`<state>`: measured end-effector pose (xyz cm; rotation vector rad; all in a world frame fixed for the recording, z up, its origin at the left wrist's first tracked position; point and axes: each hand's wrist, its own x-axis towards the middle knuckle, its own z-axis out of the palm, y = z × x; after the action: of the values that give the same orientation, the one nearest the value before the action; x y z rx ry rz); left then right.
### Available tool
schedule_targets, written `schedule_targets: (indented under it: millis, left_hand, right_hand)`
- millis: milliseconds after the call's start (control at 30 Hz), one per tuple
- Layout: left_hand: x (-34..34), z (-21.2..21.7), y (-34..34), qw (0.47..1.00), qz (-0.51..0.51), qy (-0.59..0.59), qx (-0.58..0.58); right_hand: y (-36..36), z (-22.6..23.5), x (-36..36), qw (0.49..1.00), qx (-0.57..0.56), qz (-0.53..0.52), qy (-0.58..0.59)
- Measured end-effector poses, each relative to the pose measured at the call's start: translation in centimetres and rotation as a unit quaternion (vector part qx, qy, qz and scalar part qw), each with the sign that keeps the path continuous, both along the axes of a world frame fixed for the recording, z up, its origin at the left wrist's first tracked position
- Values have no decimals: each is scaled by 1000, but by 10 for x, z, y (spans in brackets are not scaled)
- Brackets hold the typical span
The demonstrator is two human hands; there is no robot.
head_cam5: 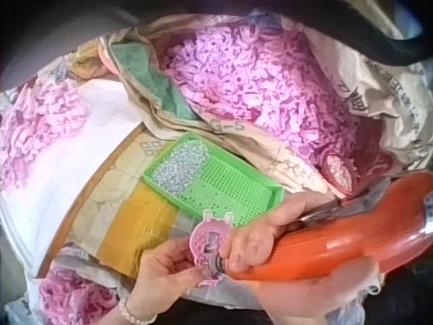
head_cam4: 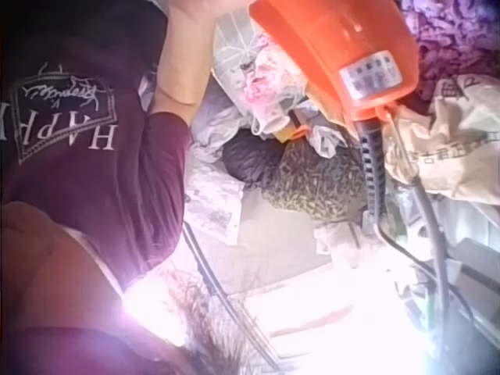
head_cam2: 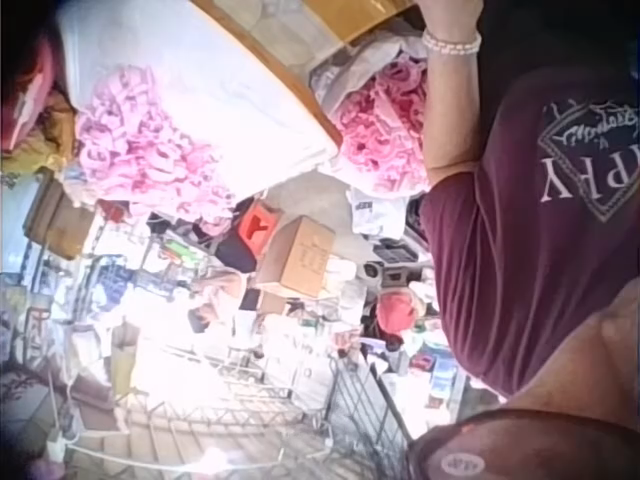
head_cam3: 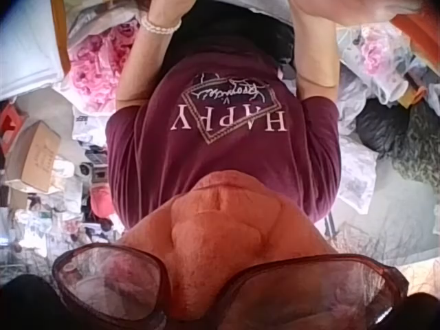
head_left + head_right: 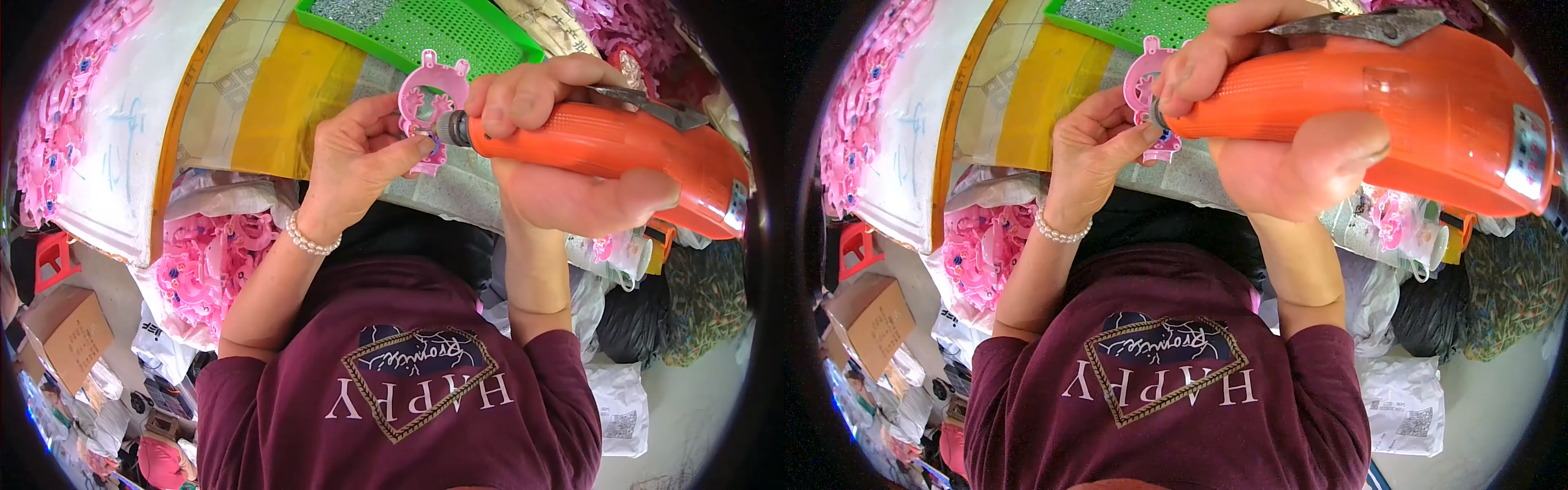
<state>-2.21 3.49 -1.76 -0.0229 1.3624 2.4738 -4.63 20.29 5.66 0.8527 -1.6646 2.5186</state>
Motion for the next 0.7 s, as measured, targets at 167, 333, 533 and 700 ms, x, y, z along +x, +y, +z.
schedule_targets:
  millis: [167,333,533,700]
  left_hand:
    - [1,-2,1,1000,0,12,0]
    - [1,-1,3,1000,10,15,-26]
    - [3,-2,7,999,31,11,-44]
    - [4,-2,7,999,21,15,-32]
  right_hand:
    - [-4,-11,5,999,-36,-29,-17]
    - [-26,7,19,981,77,-153,-91]
    - [-39,9,25,955,167,-221,-105]
    - [-37,3,25,962,138,-217,-87]
